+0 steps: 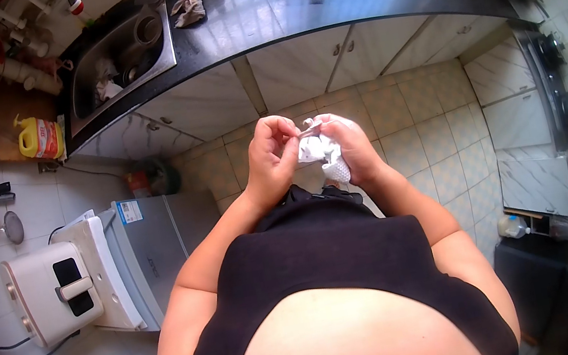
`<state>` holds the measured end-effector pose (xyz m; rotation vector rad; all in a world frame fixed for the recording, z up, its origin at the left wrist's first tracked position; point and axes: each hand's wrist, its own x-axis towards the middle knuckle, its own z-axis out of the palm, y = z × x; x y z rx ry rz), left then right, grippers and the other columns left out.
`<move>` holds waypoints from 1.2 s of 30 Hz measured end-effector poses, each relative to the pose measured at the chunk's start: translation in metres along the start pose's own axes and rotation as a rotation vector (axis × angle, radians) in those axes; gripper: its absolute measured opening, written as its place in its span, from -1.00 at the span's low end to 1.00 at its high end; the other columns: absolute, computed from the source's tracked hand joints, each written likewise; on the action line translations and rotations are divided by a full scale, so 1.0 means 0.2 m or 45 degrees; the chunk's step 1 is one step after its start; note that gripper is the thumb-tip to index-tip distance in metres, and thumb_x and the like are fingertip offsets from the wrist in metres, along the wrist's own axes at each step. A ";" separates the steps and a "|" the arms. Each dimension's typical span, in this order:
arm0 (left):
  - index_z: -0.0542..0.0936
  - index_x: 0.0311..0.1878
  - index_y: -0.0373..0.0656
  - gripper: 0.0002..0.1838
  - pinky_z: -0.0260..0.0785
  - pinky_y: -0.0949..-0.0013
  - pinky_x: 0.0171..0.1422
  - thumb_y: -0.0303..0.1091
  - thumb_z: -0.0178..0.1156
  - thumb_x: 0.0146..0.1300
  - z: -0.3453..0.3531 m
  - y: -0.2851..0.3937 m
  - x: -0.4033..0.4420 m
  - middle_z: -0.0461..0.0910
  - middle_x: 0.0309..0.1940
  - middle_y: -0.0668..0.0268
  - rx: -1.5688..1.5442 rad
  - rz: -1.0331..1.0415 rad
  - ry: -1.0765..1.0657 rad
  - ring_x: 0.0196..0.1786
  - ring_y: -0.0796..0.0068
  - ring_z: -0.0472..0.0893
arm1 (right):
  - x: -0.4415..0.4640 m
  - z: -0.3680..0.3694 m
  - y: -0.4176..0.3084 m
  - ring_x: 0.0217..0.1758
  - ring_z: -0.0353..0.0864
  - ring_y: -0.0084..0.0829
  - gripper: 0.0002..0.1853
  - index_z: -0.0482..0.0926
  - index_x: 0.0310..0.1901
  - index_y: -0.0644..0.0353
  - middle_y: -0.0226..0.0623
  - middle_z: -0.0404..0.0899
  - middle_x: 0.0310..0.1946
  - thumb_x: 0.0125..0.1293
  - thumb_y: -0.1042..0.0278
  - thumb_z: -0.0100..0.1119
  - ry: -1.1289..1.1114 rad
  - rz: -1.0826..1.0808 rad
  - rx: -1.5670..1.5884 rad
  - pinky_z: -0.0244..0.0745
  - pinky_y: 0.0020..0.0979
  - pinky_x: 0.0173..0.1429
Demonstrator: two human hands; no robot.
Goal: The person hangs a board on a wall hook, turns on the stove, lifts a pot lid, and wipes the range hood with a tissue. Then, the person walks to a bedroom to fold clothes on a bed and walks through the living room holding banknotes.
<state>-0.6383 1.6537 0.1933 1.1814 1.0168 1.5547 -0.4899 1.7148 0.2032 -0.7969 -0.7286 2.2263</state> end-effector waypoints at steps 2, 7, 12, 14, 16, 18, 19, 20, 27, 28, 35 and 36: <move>0.29 -0.10 -0.19 -0.79 0.27 0.52 0.01 -0.64 -0.06 0.22 0.00 -0.02 0.01 0.38 -0.27 0.37 -0.117 0.001 0.053 -0.15 0.63 0.40 | -0.02 0.02 0.01 -0.30 0.48 -0.64 -0.90 0.48 -0.26 0.25 -0.38 0.53 -0.35 0.16 0.51 0.08 -0.056 -0.052 -0.049 0.42 -0.56 -0.19; 0.37 -0.06 -0.23 -0.81 0.30 0.54 -0.01 -0.55 -0.03 0.27 -0.01 0.07 -0.02 0.43 -0.25 0.38 -0.101 -0.226 -0.027 -0.16 0.66 0.44 | -0.02 0.06 0.01 -0.34 0.44 -0.72 -0.86 0.45 -0.32 0.26 -0.46 0.52 -0.40 0.13 0.49 0.23 -0.040 -0.562 -0.718 0.38 -0.60 -0.25; 0.39 -0.11 -0.22 -0.87 0.31 0.55 -0.06 -0.51 0.01 0.28 0.00 0.07 -0.03 0.47 -0.26 0.40 -0.149 -0.211 -0.024 -0.18 0.67 0.45 | 0.00 0.07 0.01 -0.36 0.47 -0.70 -0.87 0.47 -0.31 0.25 -0.44 0.53 -0.40 0.15 0.48 0.23 -0.004 -0.572 -0.750 0.39 -0.62 -0.28; 0.39 -0.13 -0.21 -0.88 0.31 0.56 -0.08 -0.51 0.02 0.28 -0.03 0.02 -0.04 0.47 -0.26 0.40 -0.137 -0.185 -0.040 -0.19 0.68 0.45 | -0.03 0.09 0.00 -0.35 0.48 -0.69 -0.87 0.48 -0.30 0.24 -0.44 0.54 -0.39 0.14 0.49 0.24 0.014 -0.585 -0.614 0.39 -0.62 -0.27; 0.39 -0.15 -0.20 -0.91 0.29 0.57 -0.10 -0.49 0.03 0.29 -0.02 0.03 -0.04 0.45 -0.25 0.40 -0.167 -0.163 -0.021 -0.22 0.70 0.42 | 0.00 0.04 -0.01 -0.43 0.46 -0.66 -0.91 0.44 -0.30 0.20 -0.43 0.51 -0.38 0.23 0.44 0.15 0.080 -0.499 -0.278 0.40 -0.62 -0.37; 0.38 -0.16 -0.19 -0.91 0.28 0.57 -0.10 -0.48 0.04 0.30 -0.02 0.02 -0.04 0.46 -0.24 0.40 -0.181 -0.135 0.028 -0.23 0.70 0.42 | 0.01 0.02 -0.07 -0.52 0.42 -0.65 -0.92 0.42 -0.27 0.15 -0.43 0.47 -0.42 0.30 0.37 0.07 0.164 -0.434 0.117 0.35 -0.61 -0.54; 0.38 -0.15 -0.19 -0.90 0.29 0.56 -0.09 -0.47 0.06 0.30 -0.03 0.00 -0.05 0.46 -0.25 0.39 -0.179 -0.119 0.066 -0.22 0.68 0.43 | 0.01 0.01 -0.12 -0.52 0.42 -0.66 -0.90 0.43 -0.22 0.15 -0.41 0.46 -0.43 0.30 0.35 0.08 0.325 -0.466 0.140 0.33 -0.62 -0.57; 0.37 -0.14 -0.18 -0.88 0.30 0.55 -0.08 -0.46 0.07 0.30 -0.03 -0.01 -0.05 0.47 -0.25 0.39 -0.177 -0.103 0.103 -0.22 0.67 0.44 | 0.02 -0.01 -0.14 -0.52 0.42 -0.67 -0.87 0.44 -0.20 0.17 -0.41 0.46 -0.46 0.29 0.34 0.10 0.406 -0.495 0.056 0.32 -0.62 -0.59; 0.35 -0.17 -0.19 -0.84 0.36 0.51 -0.06 -0.49 0.13 0.25 0.02 0.04 -0.01 0.52 -0.26 0.30 -0.279 -0.033 0.207 -0.19 0.60 0.50 | -0.11 0.00 -0.04 -0.31 0.53 -0.63 -0.68 0.54 -0.12 0.36 -0.34 0.59 -0.35 0.11 0.38 0.30 -0.008 -0.117 -0.664 0.43 -0.58 -0.20; 0.35 -0.19 -0.19 -0.85 0.37 0.50 -0.06 -0.50 0.14 0.25 0.03 0.03 -0.01 0.53 -0.26 0.29 -0.286 -0.025 0.205 -0.19 0.60 0.51 | -0.12 0.05 -0.01 -0.31 0.50 -0.68 -0.72 0.58 -0.17 0.36 -0.39 0.58 -0.37 0.09 0.41 0.32 0.005 -0.237 -0.703 0.42 -0.58 -0.24; 0.49 -0.33 -0.21 -0.84 0.37 0.46 -0.16 -0.66 0.19 0.03 0.01 0.11 -0.03 0.53 -0.30 0.19 0.869 0.718 0.393 -0.28 0.42 0.53 | -0.06 0.06 -0.01 -0.47 0.57 -0.37 -0.82 0.61 -0.36 0.19 -0.31 0.56 -0.45 -0.09 0.56 0.29 0.217 -1.321 -1.525 0.48 -0.44 -0.38; 0.54 -0.34 -0.22 -0.81 0.35 0.41 -0.21 -0.64 0.23 -0.07 0.02 0.13 -0.04 0.53 -0.34 0.19 0.696 0.747 0.398 -0.31 0.33 0.51 | -0.05 0.05 -0.01 -0.49 0.54 -0.29 -0.78 0.60 -0.39 0.12 -0.35 0.53 -0.47 -0.18 0.57 0.29 0.251 -1.476 -1.578 0.48 -0.39 -0.43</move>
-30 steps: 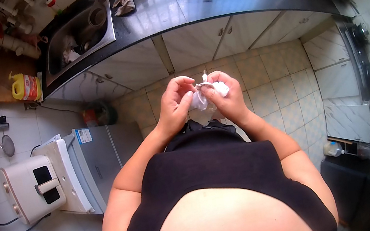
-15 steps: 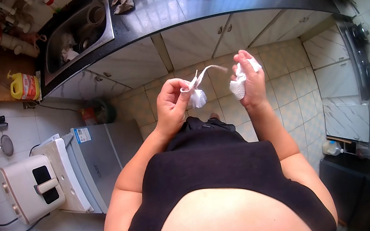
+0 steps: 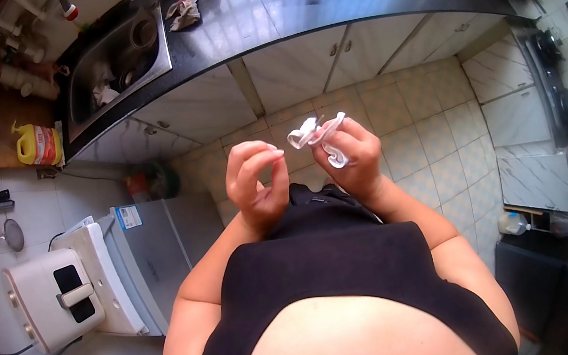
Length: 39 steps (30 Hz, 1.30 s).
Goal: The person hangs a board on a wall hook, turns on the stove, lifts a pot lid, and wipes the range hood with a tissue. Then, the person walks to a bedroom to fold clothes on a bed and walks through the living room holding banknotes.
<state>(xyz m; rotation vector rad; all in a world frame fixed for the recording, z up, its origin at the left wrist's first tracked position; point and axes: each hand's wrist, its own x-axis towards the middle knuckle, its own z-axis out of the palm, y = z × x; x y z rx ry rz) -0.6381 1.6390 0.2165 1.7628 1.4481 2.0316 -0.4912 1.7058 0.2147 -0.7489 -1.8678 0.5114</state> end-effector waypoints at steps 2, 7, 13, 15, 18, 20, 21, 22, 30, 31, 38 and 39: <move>0.54 -0.36 -0.20 -0.83 0.33 0.38 -0.22 -0.59 0.26 -0.07 -0.02 0.03 0.06 0.52 -0.38 0.23 0.045 0.049 -0.216 -0.31 0.33 0.51 | 0.00 -0.02 0.03 -0.47 0.57 -0.33 -0.77 0.61 -0.38 0.16 -0.31 0.56 -0.45 -0.18 0.56 0.33 -0.025 -0.187 -0.129 0.49 -0.42 -0.42; 0.55 -0.38 -0.22 -0.86 0.34 0.37 -0.20 -0.57 0.26 -0.07 -0.03 0.05 0.13 0.50 -0.42 0.24 0.566 -0.016 -0.653 -0.30 0.33 0.50 | 0.02 -0.04 0.06 -0.53 0.53 -0.42 -0.78 0.64 -0.35 0.08 -0.38 0.58 -0.44 -0.14 0.47 0.31 0.000 -0.449 -0.162 0.41 -0.47 -0.51; 0.56 -0.35 -0.15 -0.79 0.29 0.35 -0.31 -0.57 0.30 -0.11 -0.02 0.08 0.13 0.54 -0.43 0.32 0.411 0.064 -0.327 -0.39 0.30 0.52 | 0.05 -0.06 0.07 -0.54 0.53 -0.42 -0.82 0.64 -0.37 0.10 -0.37 0.58 -0.45 -0.10 0.44 0.30 0.001 -0.452 -0.224 0.39 -0.48 -0.52; 0.55 -0.35 -0.17 -0.80 0.31 0.35 -0.30 -0.57 0.30 -0.10 -0.02 0.11 0.15 0.54 -0.44 0.30 0.405 0.163 -0.518 -0.39 0.30 0.52 | 0.04 -0.04 0.07 -0.53 0.53 -0.43 -0.82 0.63 -0.37 0.10 -0.39 0.58 -0.45 -0.11 0.45 0.29 0.029 -0.457 -0.184 0.39 -0.47 -0.52; 0.55 -0.35 -0.18 -0.84 0.30 0.32 -0.30 -0.55 0.26 -0.06 0.00 0.08 0.14 0.55 -0.45 0.29 0.362 0.113 -0.539 -0.38 0.29 0.53 | 0.04 -0.05 0.05 -0.52 0.52 -0.45 -0.81 0.61 -0.36 0.10 -0.42 0.57 -0.44 -0.11 0.45 0.25 -0.028 -0.465 -0.175 0.39 -0.47 -0.50; 0.54 -0.36 -0.22 -0.84 0.36 0.32 -0.28 -0.59 0.25 -0.07 0.00 0.09 0.14 0.57 -0.43 0.24 0.312 0.049 -0.568 -0.37 0.24 0.55 | 0.05 -0.07 0.04 -0.51 0.52 -0.47 -0.81 0.60 -0.36 0.10 -0.44 0.56 -0.44 -0.11 0.45 0.23 -0.100 -0.478 -0.210 0.38 -0.47 -0.49; 0.54 -0.36 -0.23 -0.84 0.37 0.32 -0.27 -0.60 0.25 -0.07 -0.01 0.09 0.15 0.58 -0.43 0.23 0.323 0.033 -0.608 -0.37 0.23 0.56 | 0.05 -0.08 0.03 -0.50 0.53 -0.47 -0.81 0.60 -0.36 0.10 -0.44 0.56 -0.44 -0.11 0.45 0.22 -0.141 -0.487 -0.235 0.38 -0.47 -0.48; 0.54 -0.36 -0.23 -0.84 0.39 0.31 -0.27 -0.60 0.25 -0.07 -0.01 0.09 0.15 0.58 -0.43 0.22 0.336 0.018 -0.647 -0.37 0.22 0.56 | 0.05 -0.09 0.03 -0.49 0.53 -0.48 -0.82 0.59 -0.36 0.09 -0.45 0.56 -0.43 -0.11 0.44 0.21 -0.182 -0.498 -0.258 0.38 -0.47 -0.47; 0.54 -0.35 -0.27 -0.85 0.43 0.31 -0.29 -0.60 0.24 -0.05 -0.01 0.04 0.18 0.59 -0.42 0.17 0.369 0.041 -0.716 -0.38 0.20 0.58 | 0.08 -0.06 0.05 -0.46 0.54 -0.50 -0.83 0.56 -0.35 0.08 -0.47 0.54 -0.43 -0.08 0.43 0.19 -0.250 -0.499 -0.379 0.37 -0.49 -0.46; 0.54 -0.35 -0.27 -0.85 0.43 0.32 -0.30 -0.61 0.24 -0.05 -0.02 0.03 0.19 0.59 -0.42 0.16 0.318 -0.009 -0.720 -0.38 0.20 0.58 | 0.09 -0.06 0.04 -0.46 0.54 -0.50 -0.83 0.56 -0.35 0.08 -0.47 0.53 -0.44 -0.08 0.43 0.19 -0.263 -0.505 -0.403 0.37 -0.49 -0.45; 0.52 -0.38 -0.29 -0.88 0.42 0.31 -0.33 -0.61 0.21 -0.05 0.00 -0.01 0.21 0.56 -0.46 0.14 0.326 -0.078 -0.785 -0.40 0.19 0.57 | 0.15 -0.06 0.06 -0.47 0.54 -0.48 -0.84 0.57 -0.37 0.08 -0.46 0.52 -0.47 -0.08 0.45 0.18 -0.367 -0.565 -0.440 0.42 -0.46 -0.43; 0.51 -0.38 -0.28 -0.88 0.41 0.31 -0.33 -0.61 0.21 -0.05 0.01 -0.03 0.21 0.55 -0.46 0.14 0.346 -0.019 -0.770 -0.40 0.18 0.57 | 0.17 -0.04 0.07 -0.47 0.55 -0.46 -0.85 0.57 -0.38 0.08 -0.45 0.52 -0.47 -0.07 0.45 0.19 -0.365 -0.541 -0.422 0.44 -0.45 -0.42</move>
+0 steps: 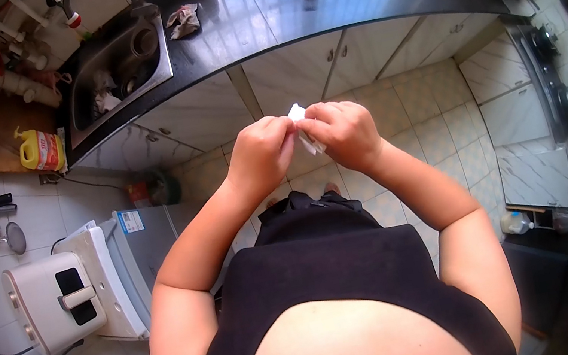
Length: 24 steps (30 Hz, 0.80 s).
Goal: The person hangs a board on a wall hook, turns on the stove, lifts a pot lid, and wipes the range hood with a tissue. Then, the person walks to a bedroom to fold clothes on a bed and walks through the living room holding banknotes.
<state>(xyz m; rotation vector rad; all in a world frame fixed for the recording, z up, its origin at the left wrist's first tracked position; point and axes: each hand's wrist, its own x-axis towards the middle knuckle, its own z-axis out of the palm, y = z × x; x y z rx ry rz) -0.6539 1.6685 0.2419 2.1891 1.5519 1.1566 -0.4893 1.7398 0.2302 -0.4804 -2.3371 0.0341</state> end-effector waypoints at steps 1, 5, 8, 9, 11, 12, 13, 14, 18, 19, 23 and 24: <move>0.51 -0.38 -0.28 -0.88 0.41 0.31 -0.34 -0.61 0.21 -0.05 0.01 -0.03 0.02 0.55 -0.47 0.14 0.038 0.050 0.025 -0.41 0.18 0.56 | 0.01 0.01 0.01 -0.47 0.56 -0.44 -0.85 0.58 -0.38 0.08 -0.44 0.53 -0.47 -0.07 0.46 0.19 0.006 0.018 0.018 0.45 -0.44 -0.42; 0.50 -0.38 -0.26 -0.87 0.41 0.31 -0.33 -0.61 0.21 -0.05 -0.01 -0.09 0.09 0.54 -0.46 0.15 0.052 0.125 0.085 -0.41 0.16 0.56 | 0.09 0.02 0.04 -0.46 0.59 -0.30 -0.86 0.64 -0.41 0.11 -0.31 0.60 -0.46 -0.09 0.46 0.33 0.045 0.329 0.247 0.50 -0.44 -0.36; 0.51 -0.39 -0.26 -0.87 0.42 0.33 -0.32 -0.61 0.22 -0.05 -0.05 -0.13 0.12 0.55 -0.45 0.16 -0.027 0.161 0.105 -0.40 0.19 0.57 | 0.12 0.04 0.05 -0.48 0.60 -0.35 -0.83 0.65 -0.36 0.14 -0.28 0.61 -0.45 -0.07 0.47 0.32 0.083 0.411 0.355 0.50 -0.49 -0.35; 0.51 -0.40 -0.26 -0.87 0.42 0.34 -0.32 -0.61 0.22 -0.05 -0.06 -0.13 0.13 0.55 -0.45 0.16 -0.060 0.164 0.114 -0.40 0.20 0.57 | 0.12 0.05 0.06 -0.46 0.60 -0.37 -0.85 0.65 -0.36 0.15 -0.27 0.61 -0.45 -0.05 0.47 0.31 0.075 0.495 0.486 0.50 -0.48 -0.34; 0.51 -0.40 -0.26 -0.88 0.43 0.35 -0.32 -0.62 0.22 -0.05 -0.07 -0.14 0.12 0.56 -0.45 0.17 -0.128 0.162 0.128 -0.40 0.22 0.57 | 0.11 0.06 0.05 -0.40 0.62 -0.40 -0.87 0.66 -0.36 0.16 -0.27 0.62 -0.46 -0.01 0.45 0.28 0.051 0.666 0.752 0.49 -0.48 -0.31; 0.51 -0.41 -0.26 -0.88 0.43 0.35 -0.32 -0.62 0.22 -0.05 -0.07 -0.15 0.11 0.56 -0.45 0.17 -0.161 0.152 0.140 -0.40 0.22 0.58 | 0.10 0.06 0.05 -0.40 0.61 -0.47 -0.86 0.66 -0.34 0.19 -0.27 0.62 -0.46 0.00 0.44 0.28 0.020 0.812 0.969 0.48 -0.50 -0.30; 0.52 -0.41 -0.26 -0.88 0.43 0.36 -0.32 -0.62 0.23 -0.05 -0.07 -0.15 0.10 0.56 -0.45 0.17 -0.196 0.141 0.149 -0.40 0.23 0.58 | 0.09 0.06 0.04 -0.40 0.60 -0.53 -0.85 0.65 -0.33 0.21 -0.28 0.62 -0.47 0.02 0.43 0.28 -0.014 0.959 1.185 0.47 -0.53 -0.30; 0.52 -0.42 -0.26 -0.88 0.43 0.36 -0.32 -0.62 0.23 -0.05 -0.07 -0.15 0.09 0.56 -0.45 0.18 -0.234 0.129 0.158 -0.40 0.23 0.58 | 0.08 0.06 0.03 -0.40 0.58 -0.59 -0.84 0.65 -0.31 0.24 -0.29 0.63 -0.48 0.04 0.42 0.29 -0.049 1.108 1.400 0.45 -0.55 -0.29; 0.50 -0.38 -0.27 -0.93 0.42 0.30 -0.33 -0.57 0.19 0.04 -0.09 -0.15 0.08 0.54 -0.44 0.12 -0.195 0.179 0.054 -0.41 0.14 0.55 | 0.06 0.01 0.04 -0.42 0.51 -0.68 -0.78 0.64 -0.25 0.27 -0.35 0.61 -0.48 0.05 0.39 0.29 -0.176 0.833 1.065 0.43 -0.56 -0.29; 0.50 -0.37 -0.27 -0.94 0.42 0.29 -0.33 -0.57 0.18 0.06 -0.10 -0.16 0.08 0.54 -0.44 0.12 -0.170 0.212 0.025 -0.41 0.13 0.55 | 0.11 -0.06 0.05 -0.42 0.49 -0.68 -0.75 0.62 -0.20 0.28 -0.36 0.62 -0.47 0.06 0.38 0.27 -0.307 0.833 1.109 0.42 -0.57 -0.29; 0.49 -0.33 -0.27 -0.94 0.42 0.25 -0.29 -0.55 0.13 0.10 -0.16 -0.15 0.12 0.53 -0.42 0.13 -0.070 0.288 -0.095 -0.37 0.12 0.54 | 0.23 -0.13 0.08 -0.30 0.58 -0.27 -0.89 0.61 -0.33 0.06 -0.37 0.60 -0.37 0.06 0.41 0.19 -0.365 0.324 0.470 0.49 -0.33 -0.22; 0.48 -0.32 -0.27 -0.94 0.42 0.25 -0.28 -0.55 0.12 0.10 -0.17 -0.14 0.13 0.53 -0.41 0.14 -0.071 0.289 -0.135 -0.36 0.12 0.54 | 0.24 -0.12 0.07 -0.30 0.59 -0.29 -0.90 0.61 -0.34 0.05 -0.38 0.59 -0.38 0.06 0.40 0.19 -0.442 0.281 0.399 0.49 -0.34 -0.21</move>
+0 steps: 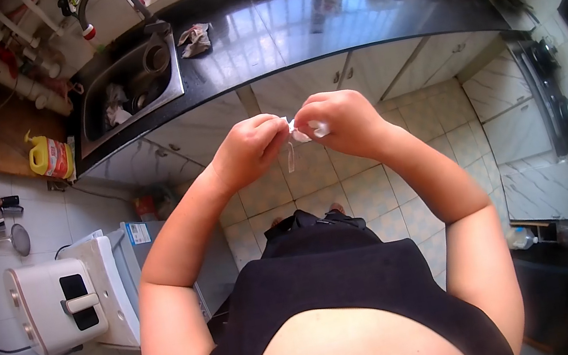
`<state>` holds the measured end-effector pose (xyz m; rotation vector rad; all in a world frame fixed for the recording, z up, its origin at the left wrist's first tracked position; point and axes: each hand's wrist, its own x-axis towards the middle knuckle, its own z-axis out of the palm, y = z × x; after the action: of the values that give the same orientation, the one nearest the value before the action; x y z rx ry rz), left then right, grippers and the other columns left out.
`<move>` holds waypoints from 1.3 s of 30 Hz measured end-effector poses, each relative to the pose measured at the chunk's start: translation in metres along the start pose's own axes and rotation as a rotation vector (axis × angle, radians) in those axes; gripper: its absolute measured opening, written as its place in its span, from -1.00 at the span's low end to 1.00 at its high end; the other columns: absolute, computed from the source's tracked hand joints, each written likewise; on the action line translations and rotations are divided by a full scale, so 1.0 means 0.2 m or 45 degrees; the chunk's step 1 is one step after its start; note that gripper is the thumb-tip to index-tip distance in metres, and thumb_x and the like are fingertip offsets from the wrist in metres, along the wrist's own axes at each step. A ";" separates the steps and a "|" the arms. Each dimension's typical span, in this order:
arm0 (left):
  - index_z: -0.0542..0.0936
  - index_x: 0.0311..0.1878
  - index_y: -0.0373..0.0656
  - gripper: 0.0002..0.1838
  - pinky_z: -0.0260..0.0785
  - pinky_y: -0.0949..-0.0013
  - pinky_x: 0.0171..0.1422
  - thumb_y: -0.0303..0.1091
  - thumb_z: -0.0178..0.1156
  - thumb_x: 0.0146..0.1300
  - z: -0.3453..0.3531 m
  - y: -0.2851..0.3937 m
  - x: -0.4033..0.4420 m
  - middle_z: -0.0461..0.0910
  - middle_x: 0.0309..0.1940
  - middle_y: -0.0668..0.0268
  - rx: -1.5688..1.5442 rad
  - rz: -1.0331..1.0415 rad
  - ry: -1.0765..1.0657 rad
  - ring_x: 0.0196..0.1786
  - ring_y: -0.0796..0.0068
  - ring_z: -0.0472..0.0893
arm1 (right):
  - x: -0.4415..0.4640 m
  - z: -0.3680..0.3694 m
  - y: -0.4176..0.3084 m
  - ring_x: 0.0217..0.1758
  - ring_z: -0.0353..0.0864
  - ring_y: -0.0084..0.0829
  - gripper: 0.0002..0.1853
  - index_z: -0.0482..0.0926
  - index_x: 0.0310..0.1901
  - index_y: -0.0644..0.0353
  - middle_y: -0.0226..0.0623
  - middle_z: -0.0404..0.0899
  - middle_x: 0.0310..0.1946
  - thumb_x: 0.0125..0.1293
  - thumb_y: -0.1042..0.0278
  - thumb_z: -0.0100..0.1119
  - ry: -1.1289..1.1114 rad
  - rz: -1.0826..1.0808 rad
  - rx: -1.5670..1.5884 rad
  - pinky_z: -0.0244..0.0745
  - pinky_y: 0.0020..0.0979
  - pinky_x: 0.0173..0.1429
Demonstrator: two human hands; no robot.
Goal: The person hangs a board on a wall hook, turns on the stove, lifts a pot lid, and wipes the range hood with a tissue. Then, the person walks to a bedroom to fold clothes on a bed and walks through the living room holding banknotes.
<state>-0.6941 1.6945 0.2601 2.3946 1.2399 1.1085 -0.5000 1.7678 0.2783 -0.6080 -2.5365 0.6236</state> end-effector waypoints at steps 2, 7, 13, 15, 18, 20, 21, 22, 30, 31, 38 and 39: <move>0.48 -0.31 -0.26 -0.92 0.42 0.24 -0.27 -0.54 0.11 0.11 -0.02 0.01 0.02 0.53 -0.38 0.14 -0.007 0.002 -0.076 -0.33 0.11 0.54 | 0.04 -0.01 0.00 -0.30 0.59 -0.32 -0.92 0.60 -0.38 0.04 -0.39 0.58 -0.39 0.06 0.38 0.17 -0.144 -0.037 -0.169 0.49 -0.34 -0.20; 0.49 -0.31 -0.26 -0.89 0.41 0.29 -0.28 -0.59 0.14 0.06 -0.01 -0.02 0.02 0.53 -0.39 0.16 0.008 0.062 -0.139 -0.36 0.14 0.53 | 0.06 0.01 -0.01 -0.28 0.59 -0.28 -0.91 0.54 -0.36 0.07 -0.35 0.56 -0.34 0.07 0.34 0.15 -0.318 -0.041 -0.211 0.49 -0.31 -0.18; 0.49 -0.32 -0.25 -0.88 0.43 0.32 -0.26 -0.59 0.18 0.03 -0.05 0.01 0.01 0.54 -0.40 0.18 -0.067 -0.031 -0.039 -0.35 0.19 0.55 | 0.05 0.05 -0.03 -0.30 0.54 -0.22 -0.87 0.45 -0.35 0.18 -0.27 0.50 -0.37 0.08 0.36 0.13 -0.122 0.013 0.084 0.44 -0.30 -0.21; 0.50 -0.33 -0.24 -0.85 0.43 0.36 -0.27 -0.61 0.21 0.00 -0.05 0.02 -0.01 0.54 -0.41 0.20 -0.096 -0.051 0.026 -0.37 0.24 0.56 | 0.02 0.09 -0.01 -0.38 0.49 -0.26 -0.91 0.42 -0.37 0.22 -0.23 0.47 -0.42 0.08 0.44 0.07 0.037 -0.030 0.312 0.40 -0.34 -0.26; 0.51 -0.35 -0.23 -0.86 0.43 0.39 -0.27 -0.60 0.23 -0.01 -0.01 0.01 -0.03 0.55 -0.42 0.22 -0.161 -0.112 0.073 -0.37 0.29 0.58 | -0.01 0.13 0.02 -0.41 0.42 -0.34 -0.91 0.42 -0.37 0.25 -0.23 0.43 -0.46 0.07 0.47 0.04 0.024 0.056 0.567 0.36 -0.40 -0.28; 0.51 -0.36 -0.23 -0.86 0.43 0.40 -0.27 -0.60 0.23 -0.01 0.01 0.01 -0.05 0.56 -0.43 0.23 -0.190 -0.134 0.083 -0.36 0.30 0.58 | -0.02 0.13 0.02 -0.41 0.41 -0.42 -0.90 0.43 -0.36 0.27 -0.25 0.42 -0.47 0.09 0.46 0.05 -0.040 0.093 0.634 0.35 -0.44 -0.29; 0.51 -0.37 -0.23 -0.87 0.43 0.41 -0.26 -0.60 0.23 -0.01 0.02 0.02 -0.06 0.56 -0.43 0.23 -0.202 -0.139 0.093 -0.36 0.30 0.58 | -0.03 0.12 0.02 -0.40 0.42 -0.38 -0.90 0.43 -0.35 0.26 -0.23 0.43 -0.46 0.09 0.45 0.06 -0.087 0.131 0.674 0.36 -0.41 -0.27; 0.51 -0.37 -0.23 -0.87 0.43 0.41 -0.26 -0.60 0.24 -0.01 0.02 0.02 -0.06 0.56 -0.43 0.23 -0.214 -0.143 0.102 -0.36 0.31 0.58 | -0.03 0.11 0.02 -0.39 0.43 -0.35 -0.89 0.43 -0.35 0.26 -0.22 0.44 -0.44 0.10 0.43 0.08 -0.132 0.169 0.713 0.37 -0.39 -0.26; 0.50 -0.36 -0.21 -0.85 0.44 0.36 -0.25 -0.60 0.23 -0.03 0.01 0.04 -0.03 0.56 -0.43 0.24 -0.002 0.029 0.017 -0.36 0.28 0.58 | -0.03 0.08 0.01 -0.39 0.47 -0.27 -0.87 0.43 -0.33 0.26 -0.20 0.47 -0.42 0.10 0.41 0.10 -0.118 0.166 0.576 0.39 -0.37 -0.24; 0.49 -0.36 -0.21 -0.85 0.44 0.34 -0.24 -0.59 0.22 -0.04 -0.01 0.04 -0.01 0.55 -0.43 0.24 0.141 0.088 -0.049 -0.36 0.29 0.57 | -0.03 0.09 0.01 -0.38 0.49 -0.24 -0.86 0.44 -0.33 0.25 -0.19 0.48 -0.41 0.10 0.40 0.11 -0.092 0.141 0.493 0.40 -0.35 -0.23; 0.47 -0.38 -0.21 -0.84 0.44 0.32 -0.21 -0.50 0.16 -0.11 -0.05 0.06 0.04 0.49 -0.44 0.28 0.598 0.340 -0.344 -0.37 0.32 0.54 | 0.00 0.07 -0.03 -0.36 0.49 -0.15 -0.86 0.45 -0.33 0.27 -0.13 0.49 -0.39 0.08 0.43 0.12 -0.079 0.073 0.191 0.41 -0.32 -0.25; 0.47 -0.38 -0.20 -0.84 0.44 0.33 -0.21 -0.49 0.16 -0.11 -0.05 0.05 0.04 0.49 -0.44 0.28 0.570 0.357 -0.342 -0.37 0.32 0.54 | 0.00 0.06 -0.03 -0.38 0.49 -0.18 -0.86 0.45 -0.33 0.27 -0.14 0.49 -0.40 0.08 0.43 0.11 -0.073 0.073 0.225 0.41 -0.33 -0.26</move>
<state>-0.6920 1.6926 0.2763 3.0029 1.1827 0.5771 -0.5078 1.7590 0.2705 -0.6096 -2.4884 0.8868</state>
